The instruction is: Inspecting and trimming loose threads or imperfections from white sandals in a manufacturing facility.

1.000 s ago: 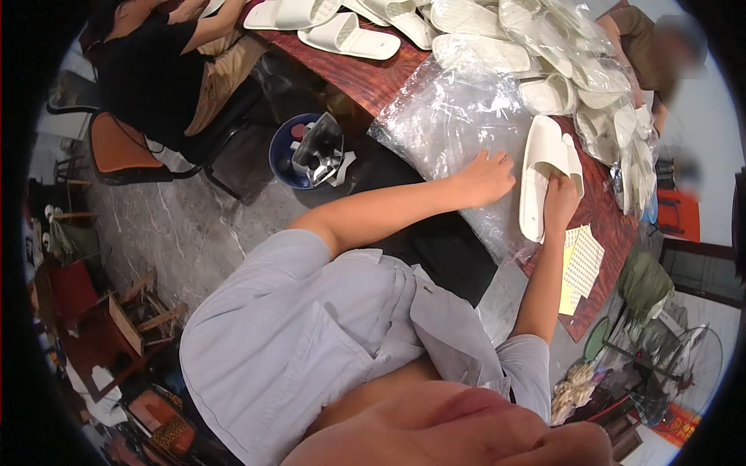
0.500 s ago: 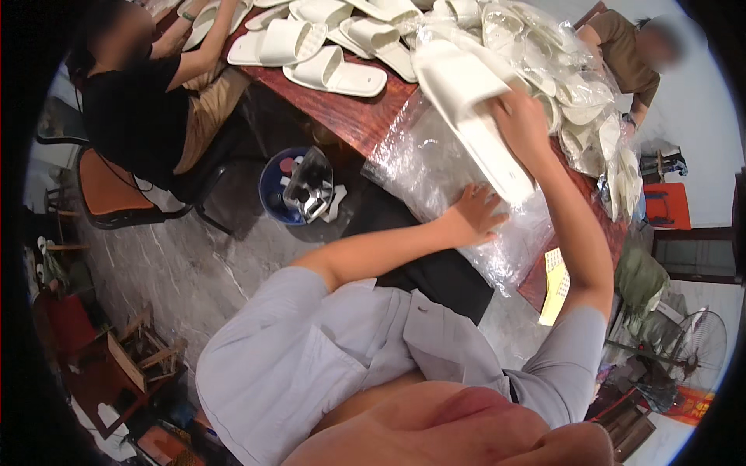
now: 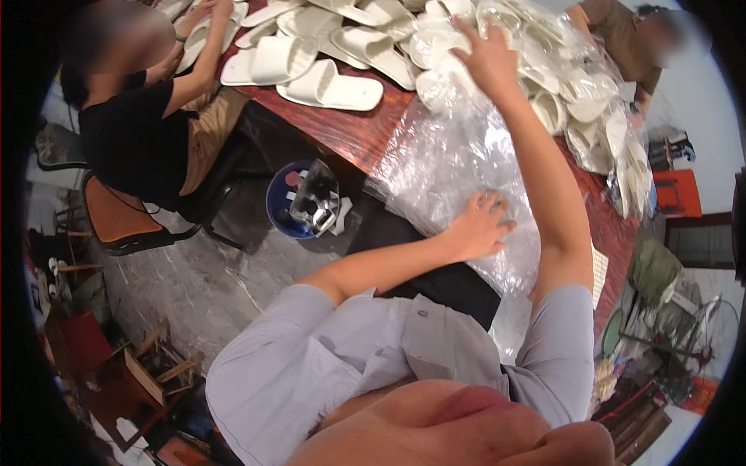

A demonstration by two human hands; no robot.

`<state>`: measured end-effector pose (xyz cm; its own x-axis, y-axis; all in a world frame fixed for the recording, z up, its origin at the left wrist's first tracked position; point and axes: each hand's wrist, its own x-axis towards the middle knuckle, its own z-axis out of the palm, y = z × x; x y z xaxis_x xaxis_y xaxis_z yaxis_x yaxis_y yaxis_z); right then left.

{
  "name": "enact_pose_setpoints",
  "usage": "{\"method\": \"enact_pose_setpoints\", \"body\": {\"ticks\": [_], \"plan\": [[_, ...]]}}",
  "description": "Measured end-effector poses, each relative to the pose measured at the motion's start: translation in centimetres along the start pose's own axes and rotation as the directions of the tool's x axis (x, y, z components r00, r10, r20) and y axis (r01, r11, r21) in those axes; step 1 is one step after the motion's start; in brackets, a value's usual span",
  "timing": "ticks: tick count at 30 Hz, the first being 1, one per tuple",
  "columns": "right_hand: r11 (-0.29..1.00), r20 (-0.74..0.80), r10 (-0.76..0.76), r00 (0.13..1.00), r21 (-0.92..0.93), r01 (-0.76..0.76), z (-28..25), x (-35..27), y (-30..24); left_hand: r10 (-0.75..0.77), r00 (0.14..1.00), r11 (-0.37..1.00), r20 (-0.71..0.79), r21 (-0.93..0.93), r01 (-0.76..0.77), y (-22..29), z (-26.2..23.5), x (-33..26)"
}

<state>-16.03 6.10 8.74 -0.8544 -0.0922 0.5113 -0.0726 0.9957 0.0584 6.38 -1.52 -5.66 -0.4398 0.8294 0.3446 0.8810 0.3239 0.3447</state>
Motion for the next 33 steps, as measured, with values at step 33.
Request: {"method": "enact_pose_setpoints", "body": {"ticks": [33], "plan": [[-0.381, 0.504, 0.852, 0.140, 0.782, -0.494, 8.5, 1.2, 12.6, -0.144, 0.911, 0.954, 0.386, 0.299, 0.024, 1.7, -0.2, 3.2]]}}
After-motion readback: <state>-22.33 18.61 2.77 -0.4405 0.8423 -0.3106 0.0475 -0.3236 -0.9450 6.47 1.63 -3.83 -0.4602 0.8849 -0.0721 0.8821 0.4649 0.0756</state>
